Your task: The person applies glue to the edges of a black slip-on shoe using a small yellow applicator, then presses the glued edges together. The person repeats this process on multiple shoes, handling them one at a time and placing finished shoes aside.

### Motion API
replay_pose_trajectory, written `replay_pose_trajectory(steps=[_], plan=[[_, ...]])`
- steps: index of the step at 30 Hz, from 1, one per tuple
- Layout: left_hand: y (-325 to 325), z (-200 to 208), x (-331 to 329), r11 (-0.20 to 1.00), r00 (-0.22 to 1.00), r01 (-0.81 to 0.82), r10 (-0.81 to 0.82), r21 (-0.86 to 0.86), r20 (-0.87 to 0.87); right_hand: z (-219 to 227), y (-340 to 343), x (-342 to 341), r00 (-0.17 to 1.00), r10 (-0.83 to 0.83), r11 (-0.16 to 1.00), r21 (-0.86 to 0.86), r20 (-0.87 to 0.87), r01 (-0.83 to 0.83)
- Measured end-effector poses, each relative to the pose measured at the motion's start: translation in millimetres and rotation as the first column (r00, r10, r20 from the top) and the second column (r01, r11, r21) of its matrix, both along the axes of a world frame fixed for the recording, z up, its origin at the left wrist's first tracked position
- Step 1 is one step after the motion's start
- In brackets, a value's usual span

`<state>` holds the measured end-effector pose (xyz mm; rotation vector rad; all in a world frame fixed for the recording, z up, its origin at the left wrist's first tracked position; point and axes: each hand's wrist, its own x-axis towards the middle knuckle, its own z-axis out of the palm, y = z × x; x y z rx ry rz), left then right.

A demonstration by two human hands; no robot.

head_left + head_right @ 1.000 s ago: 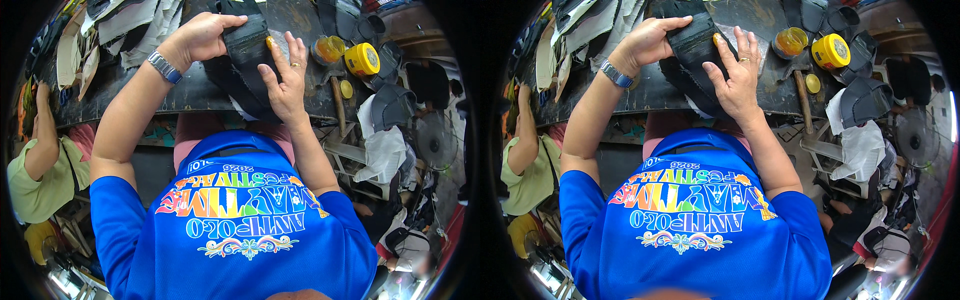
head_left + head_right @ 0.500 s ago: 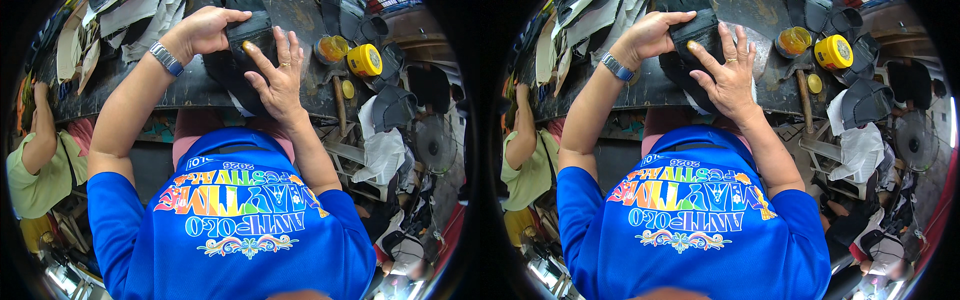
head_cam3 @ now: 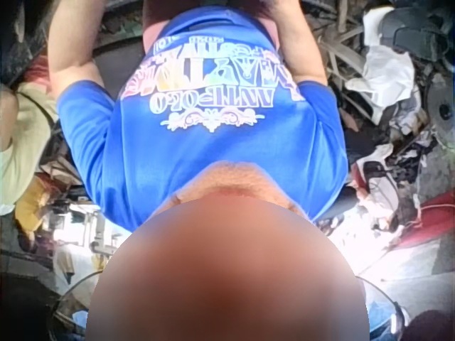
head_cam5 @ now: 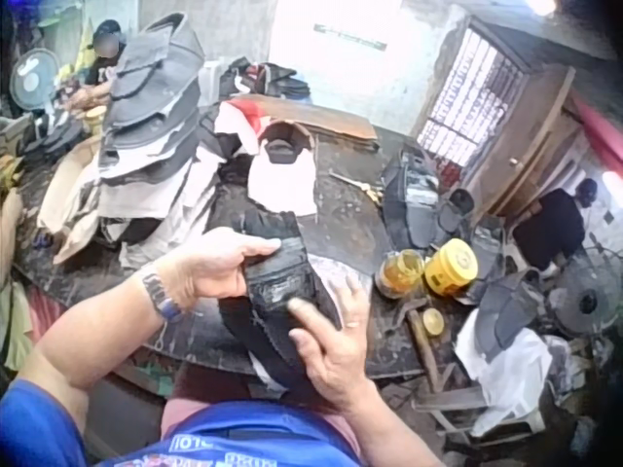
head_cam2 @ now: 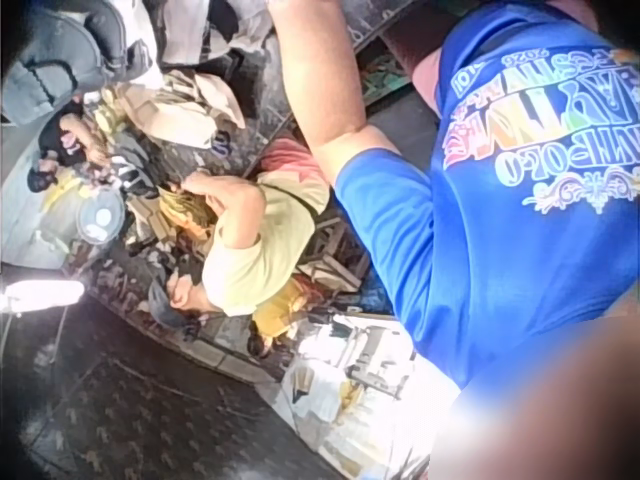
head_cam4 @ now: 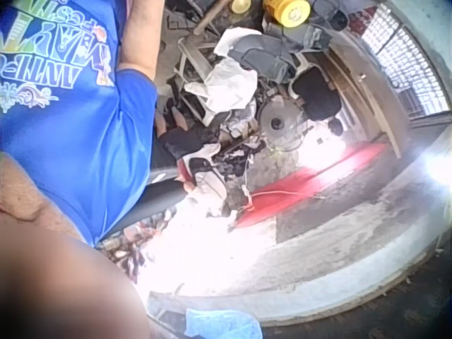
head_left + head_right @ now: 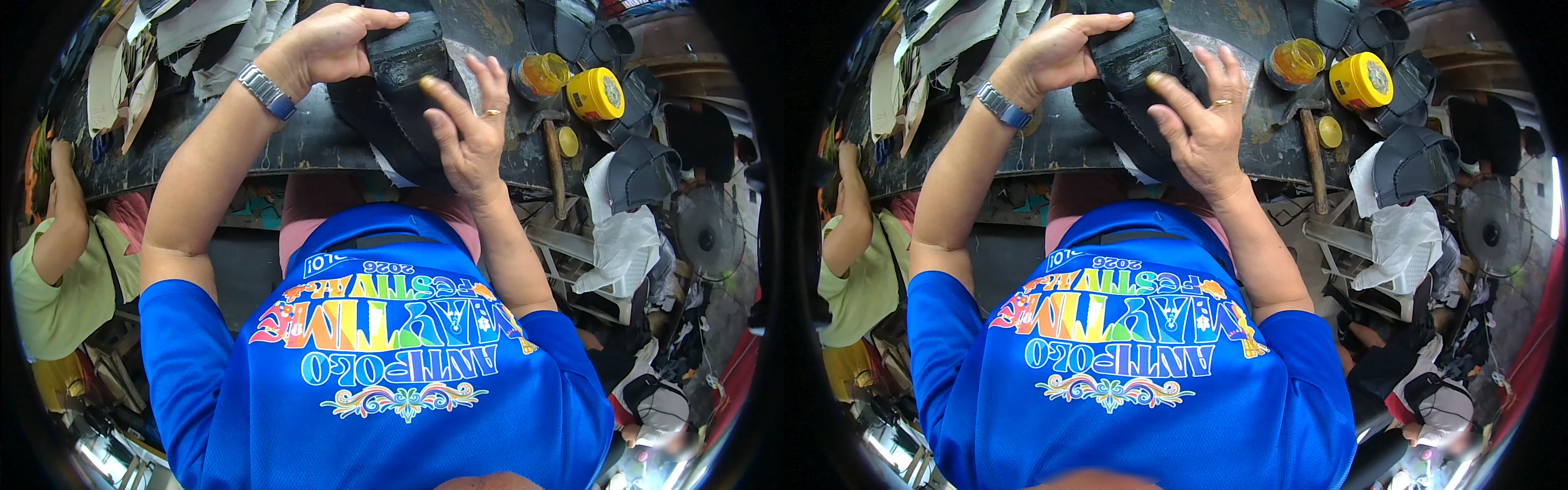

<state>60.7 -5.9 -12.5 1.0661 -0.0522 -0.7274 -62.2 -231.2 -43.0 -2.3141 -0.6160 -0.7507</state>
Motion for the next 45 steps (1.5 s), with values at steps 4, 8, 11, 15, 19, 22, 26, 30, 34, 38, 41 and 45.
replay_pose_trajectory(steps=[4,8,11,15,19,22,26,30,34,38,41,45], plan=[[-0.1,1.5,-2.2,0.997,0.999,-0.041,0.039,0.059,0.038,-4.4,0.1,1.2,0.994,-0.109,0.994,-0.030,-0.007,0.109],[1.4,-2.1,-0.2,1.000,0.999,-0.021,0.021,-0.001,0.024,-4.7,6.8,-3.7,0.992,-0.121,0.977,-0.172,0.024,0.124],[1.0,-6.1,3.3,0.995,0.998,0.053,-0.056,-0.085,-0.033,-3.5,13.9,-9.6,0.996,-0.080,0.965,-0.249,0.038,0.087],[0.3,-5.7,2.0,0.995,0.997,0.055,-0.059,-0.080,-0.047,-2.2,20.9,-11.1,0.999,-0.046,0.942,-0.331,0.025,0.052],[-0.6,6.3,-5.0,1.000,1.000,-0.011,0.012,0.020,-0.013,-3.1,18.2,-9.3,0.999,-0.032,0.970,-0.242,-0.016,0.027],[-6.0,15.1,-12.8,1.000,1.000,-0.017,0.017,0.015,0.021,-5.9,10.9,-7.5,0.999,-0.044,0.999,-0.029,-0.022,0.043],[-10.8,22.8,-18.7,0.994,0.996,-0.087,0.086,0.065,0.005,-10.3,4.6,-6.9,0.993,-0.102,0.995,0.017,-0.063,0.103],[-10.2,26.7,-21.8,0.993,0.996,-0.086,0.085,0.084,0.023,-10.4,6.3,-3.5,0.991,-0.105,0.989,0.095,-0.086,0.113],[-8.3,30.2,-23.6,0.997,0.999,-0.047,0.047,0.056,0.013,-0.6,1.4,2.1,0.995,-0.068,0.987,0.141,-0.079,0.078],[-6.9,31.9,-25.3,0.999,0.996,-0.035,0.032,0.037,0.080,21.9,-32.2,13.7,0.996,-0.074,0.948,0.306,-0.057,0.089],[-3.4,36.1,-19.5,1.000,0.995,-0.005,0.005,-0.003,0.102,47.0,-84.9,33.8,0.937,-0.342,0.930,-0.119,0.068,0.348],[1.4,42.4,-12.8,0.999,0.995,-0.019,0.024,-0.046,0.094,56.2,-128.5,50.4,0.811,-0.579,0.618,-0.601,0.088,0.507]])
